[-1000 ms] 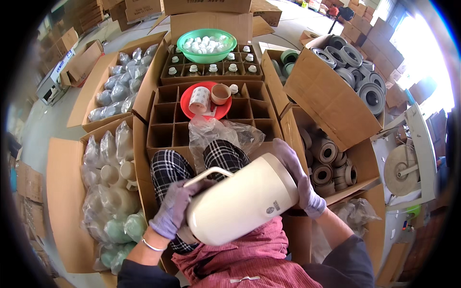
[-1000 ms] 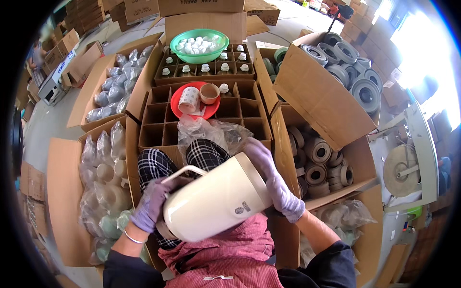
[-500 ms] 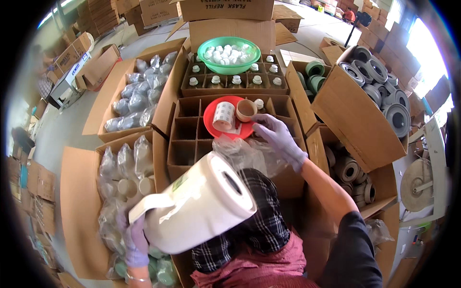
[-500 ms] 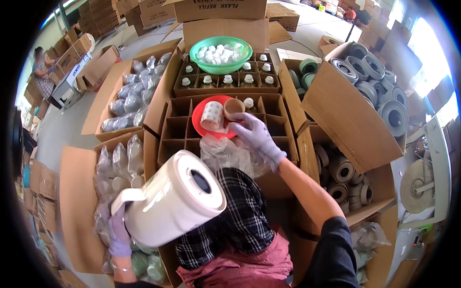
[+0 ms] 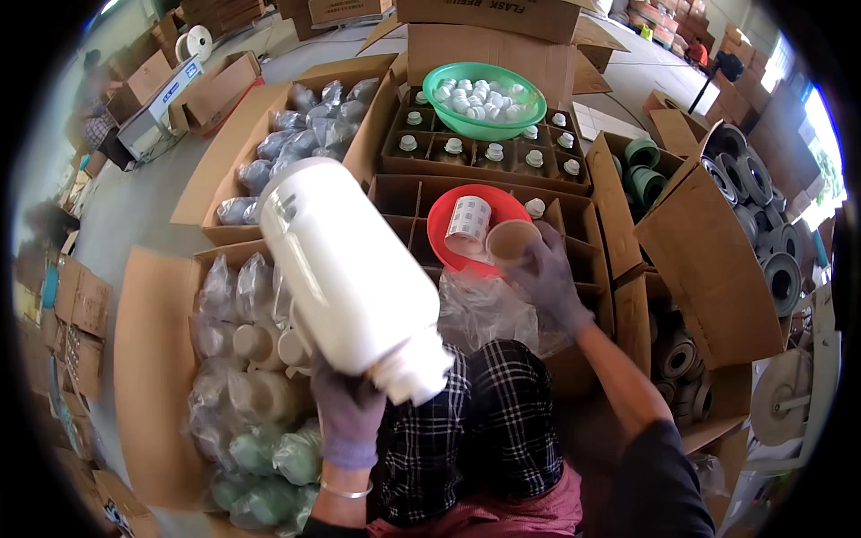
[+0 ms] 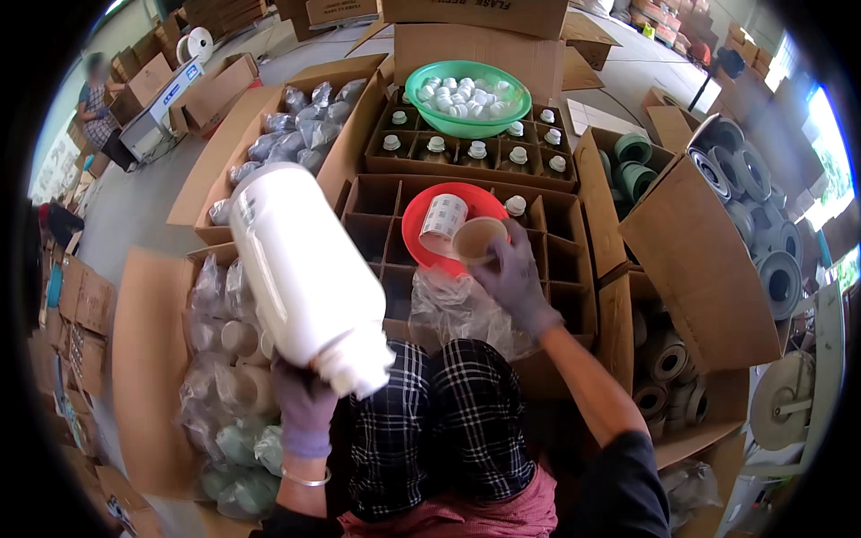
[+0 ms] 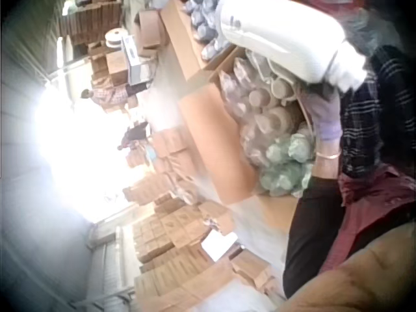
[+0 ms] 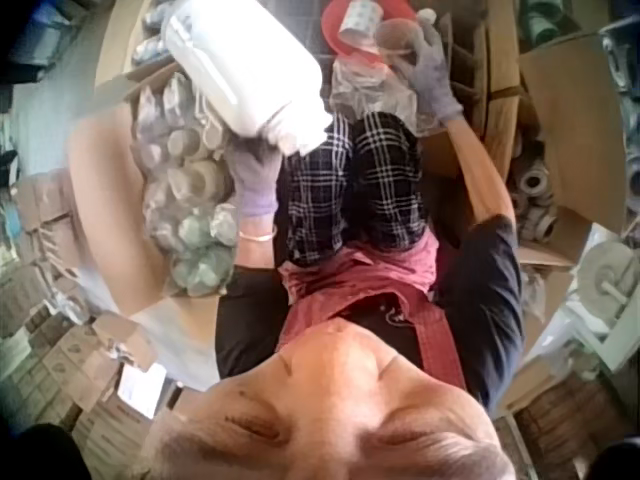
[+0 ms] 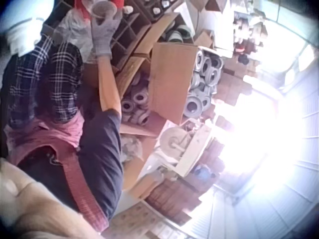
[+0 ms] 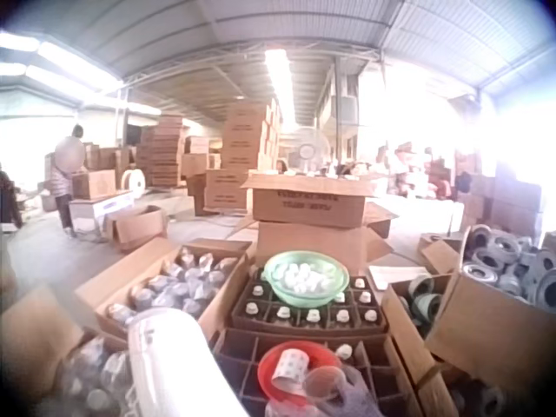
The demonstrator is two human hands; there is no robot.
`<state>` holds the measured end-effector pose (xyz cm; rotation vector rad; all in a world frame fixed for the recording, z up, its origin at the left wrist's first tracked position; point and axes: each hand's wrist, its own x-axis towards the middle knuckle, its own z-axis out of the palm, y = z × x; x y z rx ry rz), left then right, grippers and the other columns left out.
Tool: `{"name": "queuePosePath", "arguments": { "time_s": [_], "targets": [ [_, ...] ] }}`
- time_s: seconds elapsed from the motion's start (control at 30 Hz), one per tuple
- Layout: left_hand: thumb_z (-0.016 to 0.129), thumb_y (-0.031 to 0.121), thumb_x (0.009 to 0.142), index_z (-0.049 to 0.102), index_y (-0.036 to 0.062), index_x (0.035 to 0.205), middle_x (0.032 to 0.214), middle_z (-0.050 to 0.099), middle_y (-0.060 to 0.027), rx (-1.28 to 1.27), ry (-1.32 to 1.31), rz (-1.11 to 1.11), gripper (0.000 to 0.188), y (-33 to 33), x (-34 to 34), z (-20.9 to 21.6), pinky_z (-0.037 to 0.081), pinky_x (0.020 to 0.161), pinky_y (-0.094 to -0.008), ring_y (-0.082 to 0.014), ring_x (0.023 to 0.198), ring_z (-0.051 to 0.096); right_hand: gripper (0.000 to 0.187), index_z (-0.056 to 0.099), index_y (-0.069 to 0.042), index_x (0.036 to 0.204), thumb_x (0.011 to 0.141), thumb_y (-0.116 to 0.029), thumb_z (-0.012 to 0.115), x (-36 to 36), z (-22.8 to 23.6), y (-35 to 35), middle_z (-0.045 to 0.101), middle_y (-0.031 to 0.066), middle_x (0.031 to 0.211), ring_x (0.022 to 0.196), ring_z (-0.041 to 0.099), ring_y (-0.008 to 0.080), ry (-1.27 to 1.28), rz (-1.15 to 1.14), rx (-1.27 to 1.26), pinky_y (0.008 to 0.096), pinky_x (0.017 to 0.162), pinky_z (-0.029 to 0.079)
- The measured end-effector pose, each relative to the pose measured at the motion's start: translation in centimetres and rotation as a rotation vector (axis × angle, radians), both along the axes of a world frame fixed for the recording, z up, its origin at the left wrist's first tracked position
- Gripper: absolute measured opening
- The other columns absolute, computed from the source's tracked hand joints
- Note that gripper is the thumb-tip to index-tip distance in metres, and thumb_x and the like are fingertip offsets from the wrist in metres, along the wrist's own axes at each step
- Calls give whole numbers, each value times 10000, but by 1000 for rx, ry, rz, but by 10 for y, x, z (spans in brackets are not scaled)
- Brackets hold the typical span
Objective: The person assembles thermos flasks by picking up a flask body, inserting a metal liner, and screwing on a lid. They then place a plastic bag over the assembled flask and put it into a cardboard box. This process is repeated for multiple flasks.
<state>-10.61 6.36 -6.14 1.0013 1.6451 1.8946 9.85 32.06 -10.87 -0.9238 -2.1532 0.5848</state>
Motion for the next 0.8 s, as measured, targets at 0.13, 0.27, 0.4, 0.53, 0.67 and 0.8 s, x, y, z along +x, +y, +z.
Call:
{"name": "queuePosePath", "arguments": {
  "time_s": [0.13,0.27,0.4,0.53,0.67,0.8],
  "targets": [
    [692,67,862,458,-60,1329,1229,606,-140,106,-38,16,537,48,19,3,488,976,-331,-204,1124,601,362,567,-122,948,682,-150,811,26,94,-100,497,226,1290,1140,562,405,-128,175,563,606,965,433],
    [415,231,1037,425,-4,1405,1363,519,-178,482,-1168,-245,436,61,64,22,414,1100,-441,-295,1263,519,467,633,-186,1144,701,-192,785,19,95,-124,568,144,1188,1080,587,322,42,248,778,541,950,463],
    [324,316,1055,377,41,1446,1416,467,-162,383,-827,-155,481,63,101,27,388,1113,-461,-306,1296,482,457,600,-52,1166,737,-113,746,2,101,-142,584,141,1143,1014,590,319,271,19,546,446,929,479],
    [317,365,1050,376,20,1436,1410,467,-159,397,-731,-150,522,60,101,39,401,1101,-446,-282,1303,474,494,489,29,1273,857,-141,694,8,89,-145,570,153,1179,1048,587,311,604,-108,-110,423,927,482],
    [334,306,1055,422,9,1408,1382,500,-131,423,-692,-188,470,58,86,30,429,1080,-427,-253,1279,504,857,265,-10,1474,813,-200,776,15,84,-157,443,173,1399,1253,494,313,1290,143,-1112,420,1037,421],
    [559,114,961,457,-26,1357,1314,565,-135,564,-1192,-267,432,50,87,39,453,1049,-392,-229,1203,563,989,179,-42,1504,748,-225,791,26,100,-182,362,235,1448,1270,439,358,327,41,-31,472,1019,413]
  ]
}}
